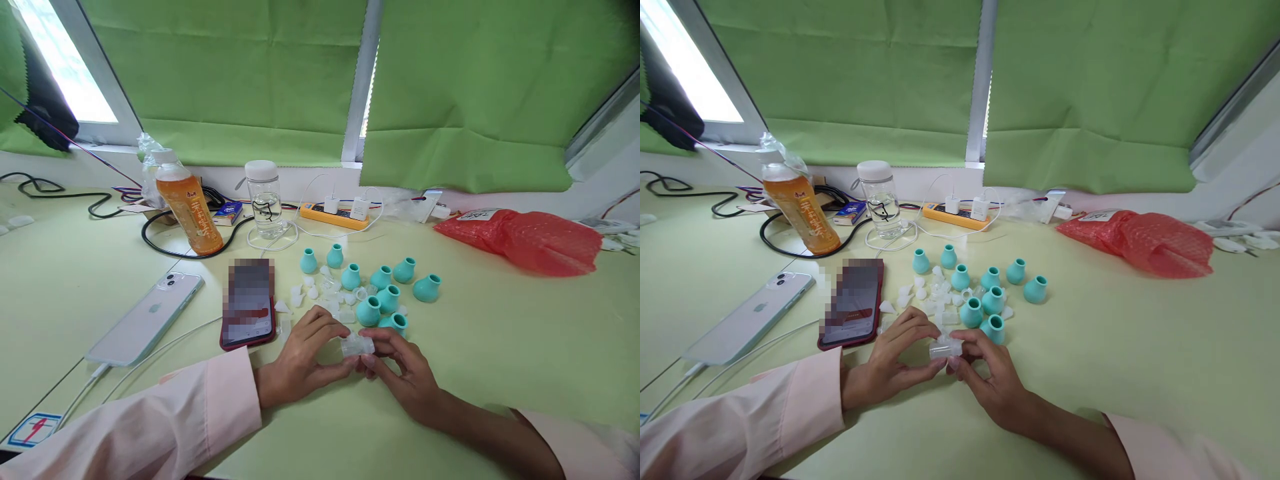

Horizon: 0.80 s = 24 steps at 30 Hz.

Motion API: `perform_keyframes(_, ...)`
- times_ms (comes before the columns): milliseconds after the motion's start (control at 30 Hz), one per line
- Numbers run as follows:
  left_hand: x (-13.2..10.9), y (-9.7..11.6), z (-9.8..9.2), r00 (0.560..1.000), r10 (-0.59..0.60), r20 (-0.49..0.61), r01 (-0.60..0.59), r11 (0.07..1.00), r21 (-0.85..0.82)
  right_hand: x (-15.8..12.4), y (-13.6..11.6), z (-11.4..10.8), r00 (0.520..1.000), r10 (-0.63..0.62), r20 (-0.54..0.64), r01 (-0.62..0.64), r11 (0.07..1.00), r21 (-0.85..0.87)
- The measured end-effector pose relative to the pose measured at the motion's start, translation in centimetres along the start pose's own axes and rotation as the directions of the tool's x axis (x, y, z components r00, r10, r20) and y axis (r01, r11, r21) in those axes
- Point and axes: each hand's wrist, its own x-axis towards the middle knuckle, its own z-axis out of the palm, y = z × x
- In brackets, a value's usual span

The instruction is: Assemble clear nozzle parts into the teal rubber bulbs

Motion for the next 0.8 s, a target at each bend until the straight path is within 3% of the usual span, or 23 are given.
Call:
perform_keyframes(267, -0.3, -0.1, -0.1, 0.997, -0.03, 0.076, 0.032, 0.999, -0.017, 0.0, 0.0, 0.2, 1.0, 0.008, -0.011, -0.008, 1.0, -0.012)
perform_keyframes(400, -0.5, -0.2, -0.1, 0.995, -0.034, 0.097, 0.037, 0.999, -0.022, -0.4, -0.6, -0.2, 0.988, -0.145, -0.055, 0.133, 0.974, -0.186)
perform_keyframes(533, -0.6, -0.2, 0.0, 0.997, -0.049, 0.057, 0.051, 0.998, -0.021, -0.1, -1.0, -2.5, 0.901, -0.419, -0.113, 0.326, 0.825, -0.461)
perform_keyframes(633, -0.7, -0.2, 0.2, 0.994, -0.106, 0.037, 0.107, 0.993, -0.044, 0.9, -0.3, -4.2, 0.805, -0.569, -0.169, 0.344, 0.679, -0.649)
perform_keyframes(700, -0.7, -0.1, 0.3, 0.983, -0.182, 0.033, 0.184, 0.982, -0.051, 1.4, 0.4, -4.7, 0.817, -0.558, -0.145, 0.264, 0.585, -0.767)
perform_keyframes(800, -0.8, 0.1, 0.4, 0.957, -0.288, 0.017, 0.288, 0.957, -0.04, 1.6, 1.1, -4.6, 0.898, -0.422, -0.123, 0.117, 0.5, -0.858)
